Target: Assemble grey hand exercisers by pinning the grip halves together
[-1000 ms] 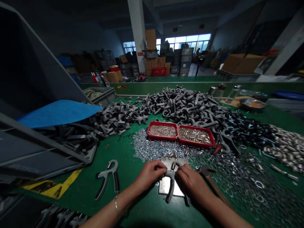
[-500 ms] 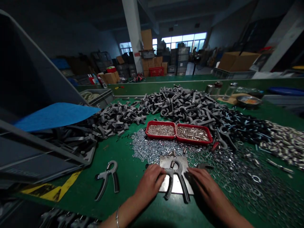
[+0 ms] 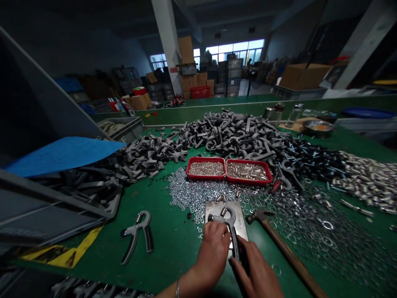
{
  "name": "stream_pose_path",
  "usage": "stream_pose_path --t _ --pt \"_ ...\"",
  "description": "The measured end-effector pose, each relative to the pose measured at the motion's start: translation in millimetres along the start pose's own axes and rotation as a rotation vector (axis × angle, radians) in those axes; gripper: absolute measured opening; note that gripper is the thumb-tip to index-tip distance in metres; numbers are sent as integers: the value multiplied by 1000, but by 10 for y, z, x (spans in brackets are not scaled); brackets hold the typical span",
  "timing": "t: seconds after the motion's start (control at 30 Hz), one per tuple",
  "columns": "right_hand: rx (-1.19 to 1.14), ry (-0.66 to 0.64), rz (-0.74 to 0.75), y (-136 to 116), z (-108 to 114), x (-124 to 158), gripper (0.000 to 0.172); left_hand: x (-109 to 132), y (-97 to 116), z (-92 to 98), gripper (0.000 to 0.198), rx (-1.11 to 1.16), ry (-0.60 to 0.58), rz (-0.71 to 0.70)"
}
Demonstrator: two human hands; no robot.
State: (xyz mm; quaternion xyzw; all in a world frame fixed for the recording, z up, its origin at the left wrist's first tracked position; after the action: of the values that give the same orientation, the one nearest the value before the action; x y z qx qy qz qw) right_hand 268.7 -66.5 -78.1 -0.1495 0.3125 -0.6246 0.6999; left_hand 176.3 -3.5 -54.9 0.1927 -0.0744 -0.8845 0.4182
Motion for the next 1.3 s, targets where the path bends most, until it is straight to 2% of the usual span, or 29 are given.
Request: stream_pose_path --t 0.13,0.2,0.27,0.33,0.43,0.63,0.8,0.97,1.1,1.2,1.3 --pt "-32 -2 -15 18 -2 -3 47 -59 205 -37 8 -158 -33 -181" --pt "-40 -3 -39 31 13 -10 46 -112 212 35 8 -166 -58 -203" --pt "-48 -9 -62 39 35 -19 45 -180 93 194 8 -89 -49 -131" --pt "-58 -20 -77 41 50 -25 45 -234 -116 371 9 32 -3 -4" --pt "-63 -42 -86 40 41 -27 44 -276 -383 480 10 170 54 127" --pt "-34 -60 -98 84 -33 -19 44 -359 -512 267 6 320 113 171" --pt "-15 -43 -94 79 -27 -22 44 -369 -591 149 7 404 78 156" --pt "-13 -30 -117 90 -13 -14 46 -366 -610 172 11 394 0 62" --pt "-16 -39 -121 98 -16 -11 44 -378 -502 240 13 238 -51 -63" --pt "-10 -50 -130 108 -28 -9 43 -372 -387 291 14 107 -47 -169" --pt "1 -51 -125 110 -38 -5 44 -371 -377 312 15 74 -22 -152"
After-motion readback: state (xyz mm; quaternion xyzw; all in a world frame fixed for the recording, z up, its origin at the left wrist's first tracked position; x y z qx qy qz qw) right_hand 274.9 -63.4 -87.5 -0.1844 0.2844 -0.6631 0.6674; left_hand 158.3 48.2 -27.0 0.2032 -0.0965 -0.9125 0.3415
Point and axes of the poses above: each hand's wrist, its own x-axis away from the middle knuckle, its own z-axis out of the back of the hand, y = z × x, the point moved 9 cm from there along -x, towards the middle knuckle, and after that the axes turned 1 degree about z, right-handed, at the moved point
